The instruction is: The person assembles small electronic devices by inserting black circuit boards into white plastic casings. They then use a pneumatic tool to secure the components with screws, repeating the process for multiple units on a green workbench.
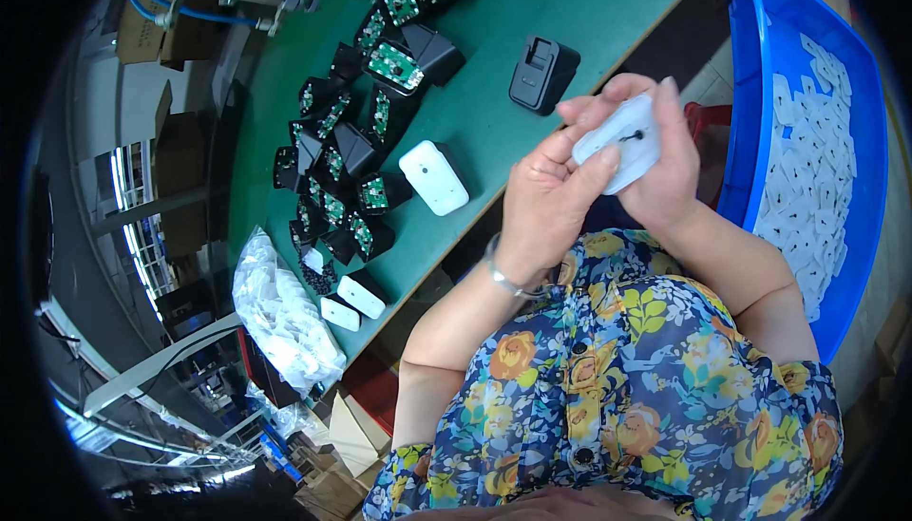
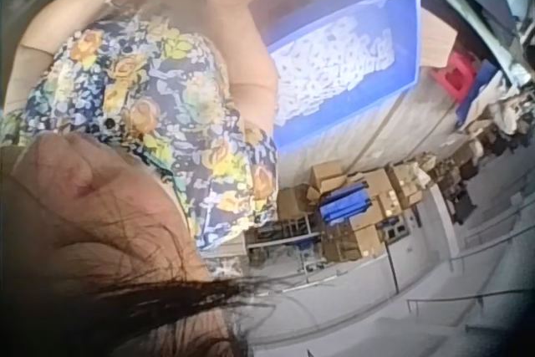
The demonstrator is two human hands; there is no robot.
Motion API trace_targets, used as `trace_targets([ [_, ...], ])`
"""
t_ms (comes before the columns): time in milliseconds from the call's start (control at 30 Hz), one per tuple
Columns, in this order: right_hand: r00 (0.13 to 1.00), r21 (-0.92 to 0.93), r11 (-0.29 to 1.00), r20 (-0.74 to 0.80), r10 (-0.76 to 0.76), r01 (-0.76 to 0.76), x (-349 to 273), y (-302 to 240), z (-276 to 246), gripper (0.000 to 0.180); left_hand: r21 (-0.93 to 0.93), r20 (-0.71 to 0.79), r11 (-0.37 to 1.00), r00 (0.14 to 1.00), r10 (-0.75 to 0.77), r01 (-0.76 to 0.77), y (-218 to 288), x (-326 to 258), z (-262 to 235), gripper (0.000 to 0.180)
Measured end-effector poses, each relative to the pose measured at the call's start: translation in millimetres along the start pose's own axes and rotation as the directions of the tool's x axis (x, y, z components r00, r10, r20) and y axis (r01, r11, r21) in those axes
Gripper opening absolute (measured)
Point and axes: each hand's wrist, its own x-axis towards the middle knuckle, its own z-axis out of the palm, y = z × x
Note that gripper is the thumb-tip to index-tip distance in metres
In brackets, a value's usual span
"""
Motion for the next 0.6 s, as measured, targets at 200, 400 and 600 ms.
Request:
trace_targets([
  [200, 0.995, 0.116, 0.993, -0.102, -0.013, 0.024, 15.5, -29.3, -25.0, 0.047, 0.947, 0.306, -0.109, 0.751, 0.585, -0.301, 37.5, 29.9, -15.4, 0.048],
  [400, 0.991, 0.32, 0.945, -0.089, 0.096, -0.063, 15.4, -27.9, -23.3, 0.059, 0.945, 0.324, -0.161, 0.766, 0.554, -0.284, 36.4, 49.1, -18.7, 0.05],
  [600, 0.969, 0.311, 0.937, -0.134, 0.206, -0.156, 8.5, -21.5, -8.9, 0.077, 0.85, 0.381, 0.14, 0.775, 0.504, -0.508, 33.6, 19.2, 9.2, 0.053],
])
